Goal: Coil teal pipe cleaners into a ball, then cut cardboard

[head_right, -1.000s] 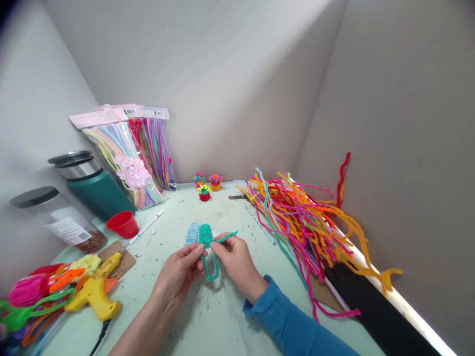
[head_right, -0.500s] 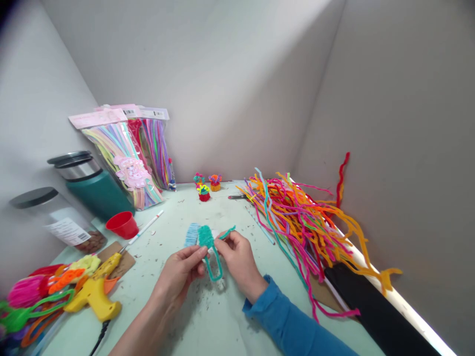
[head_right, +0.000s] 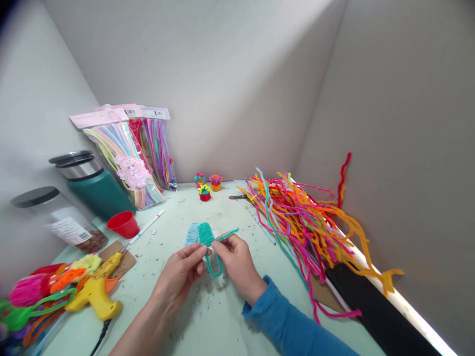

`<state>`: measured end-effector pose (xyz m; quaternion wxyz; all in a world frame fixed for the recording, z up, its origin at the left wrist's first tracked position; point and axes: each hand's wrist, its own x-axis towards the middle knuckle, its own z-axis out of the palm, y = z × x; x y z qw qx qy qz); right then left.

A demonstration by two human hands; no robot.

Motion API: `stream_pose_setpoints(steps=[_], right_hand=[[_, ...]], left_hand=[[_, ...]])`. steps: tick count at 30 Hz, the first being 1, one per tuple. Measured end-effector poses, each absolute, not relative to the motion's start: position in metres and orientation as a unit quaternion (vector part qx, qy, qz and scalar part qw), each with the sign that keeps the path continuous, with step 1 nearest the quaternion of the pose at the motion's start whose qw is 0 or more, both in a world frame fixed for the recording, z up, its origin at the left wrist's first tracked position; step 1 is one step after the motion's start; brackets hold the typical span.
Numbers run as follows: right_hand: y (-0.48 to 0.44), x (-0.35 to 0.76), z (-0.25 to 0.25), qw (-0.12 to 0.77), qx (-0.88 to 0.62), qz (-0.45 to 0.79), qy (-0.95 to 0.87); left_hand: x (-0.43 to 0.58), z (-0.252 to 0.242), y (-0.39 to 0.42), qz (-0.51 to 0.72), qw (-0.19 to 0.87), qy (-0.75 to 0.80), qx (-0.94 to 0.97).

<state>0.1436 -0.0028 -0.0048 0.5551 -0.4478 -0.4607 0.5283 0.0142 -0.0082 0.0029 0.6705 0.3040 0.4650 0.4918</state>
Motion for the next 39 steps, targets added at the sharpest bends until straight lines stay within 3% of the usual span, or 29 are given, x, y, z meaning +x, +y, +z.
stream_pose_setpoints(steps=[39], right_hand=[[-0.004,0.142,-0.006,0.550,-0.439,0.565,-0.430]], left_hand=[[0.018,-0.004,-0.007,0.473,0.681,0.448,0.334]])
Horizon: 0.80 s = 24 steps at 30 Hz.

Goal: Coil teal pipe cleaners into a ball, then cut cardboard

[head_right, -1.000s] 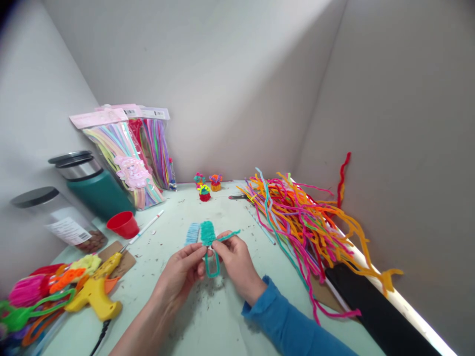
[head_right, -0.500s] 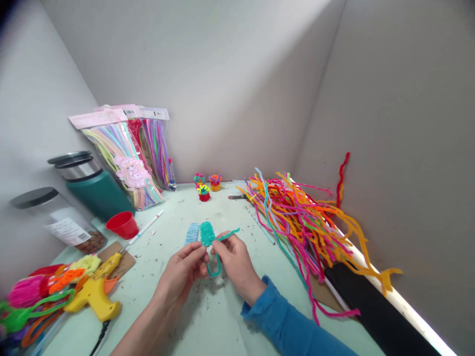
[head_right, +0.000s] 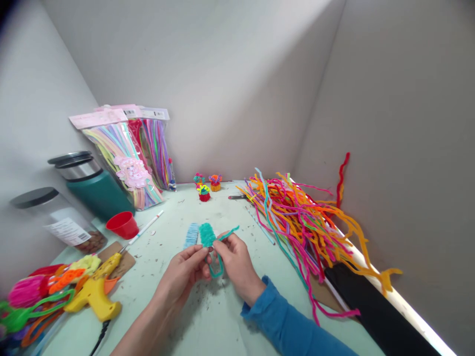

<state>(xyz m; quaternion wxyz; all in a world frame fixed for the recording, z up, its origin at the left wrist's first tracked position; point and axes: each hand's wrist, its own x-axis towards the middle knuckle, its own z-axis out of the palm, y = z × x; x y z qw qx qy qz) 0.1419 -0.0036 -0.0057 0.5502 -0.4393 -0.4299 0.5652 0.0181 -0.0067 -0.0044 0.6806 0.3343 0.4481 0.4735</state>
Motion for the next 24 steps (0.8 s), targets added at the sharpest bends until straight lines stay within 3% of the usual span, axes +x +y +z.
stream_pose_setpoints(steps=[15,24], right_hand=[[-0.0063,0.1405,-0.0020,0.537,-0.447,0.555,-0.451],[-0.0056,0.1425,-0.0011,0.535,-0.447,0.517,-0.496]], left_hand=[[0.0152,-0.0022,-0.0080,0.460,0.605,0.509,0.405],[0.0123,-0.0033,-0.0053,0.451,0.634,0.487,0.397]])
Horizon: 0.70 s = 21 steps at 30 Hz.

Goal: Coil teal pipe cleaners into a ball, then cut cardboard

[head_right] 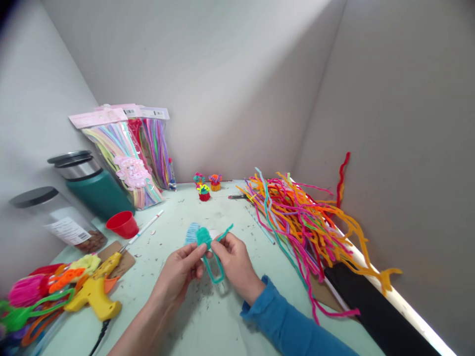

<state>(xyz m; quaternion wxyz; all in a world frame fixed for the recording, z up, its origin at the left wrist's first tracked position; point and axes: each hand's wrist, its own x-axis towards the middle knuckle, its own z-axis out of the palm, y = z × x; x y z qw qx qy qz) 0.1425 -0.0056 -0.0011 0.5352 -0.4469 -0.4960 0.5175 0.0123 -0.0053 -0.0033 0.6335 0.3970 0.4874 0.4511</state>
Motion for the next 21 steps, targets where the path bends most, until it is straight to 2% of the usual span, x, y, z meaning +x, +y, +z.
stream_pose_setpoints(steps=[7,14,21], right_hand=[[-0.006,0.142,-0.005,0.508,-0.440,0.535,-0.513],[-0.006,0.140,-0.012,0.397,-0.423,0.577,-0.575],[-0.005,0.145,-0.009,0.370,-0.435,0.576,-0.585]], left_hand=[[0.011,-0.001,-0.005,0.495,0.663,0.458,0.324],[0.010,-0.001,-0.003,0.489,0.697,0.427,0.305],[0.008,0.001,-0.004,0.494,0.662,0.442,0.350]])
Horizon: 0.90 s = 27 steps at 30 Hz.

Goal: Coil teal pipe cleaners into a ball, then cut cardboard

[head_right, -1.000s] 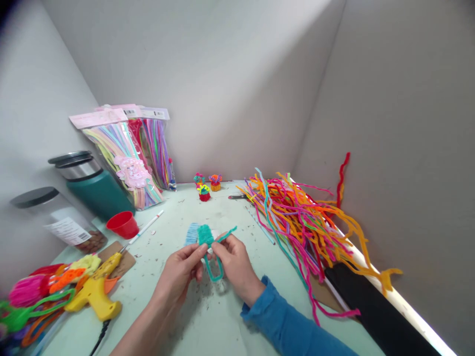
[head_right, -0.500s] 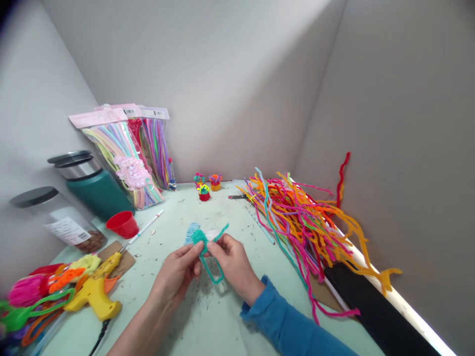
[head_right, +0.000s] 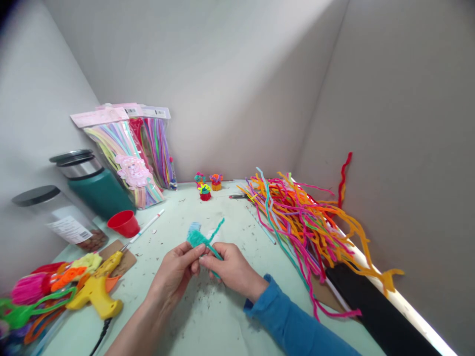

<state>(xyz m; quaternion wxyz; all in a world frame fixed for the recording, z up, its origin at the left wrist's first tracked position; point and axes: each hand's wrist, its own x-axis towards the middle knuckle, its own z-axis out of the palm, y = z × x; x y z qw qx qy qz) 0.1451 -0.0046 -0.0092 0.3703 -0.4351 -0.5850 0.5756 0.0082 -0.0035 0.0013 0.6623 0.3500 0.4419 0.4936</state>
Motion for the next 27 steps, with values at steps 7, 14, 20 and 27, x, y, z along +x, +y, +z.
stream_pose_setpoints(steps=[7,14,20,27], right_hand=[[-0.002,0.148,-0.005,0.442,-0.427,0.538,-0.577],[0.002,0.151,-0.005,0.505,-0.438,0.502,-0.549],[-0.002,0.148,-0.002,0.503,-0.432,0.523,-0.536],[-0.003,0.148,0.003,0.506,-0.404,0.563,-0.514]], left_hand=[[0.006,0.003,-0.004,0.501,0.649,0.459,0.343],[0.010,0.003,-0.006,0.429,0.699,0.450,0.354],[0.010,0.003,-0.007,0.416,0.687,0.470,0.367],[0.011,0.001,-0.007,0.430,0.677,0.464,0.375]])
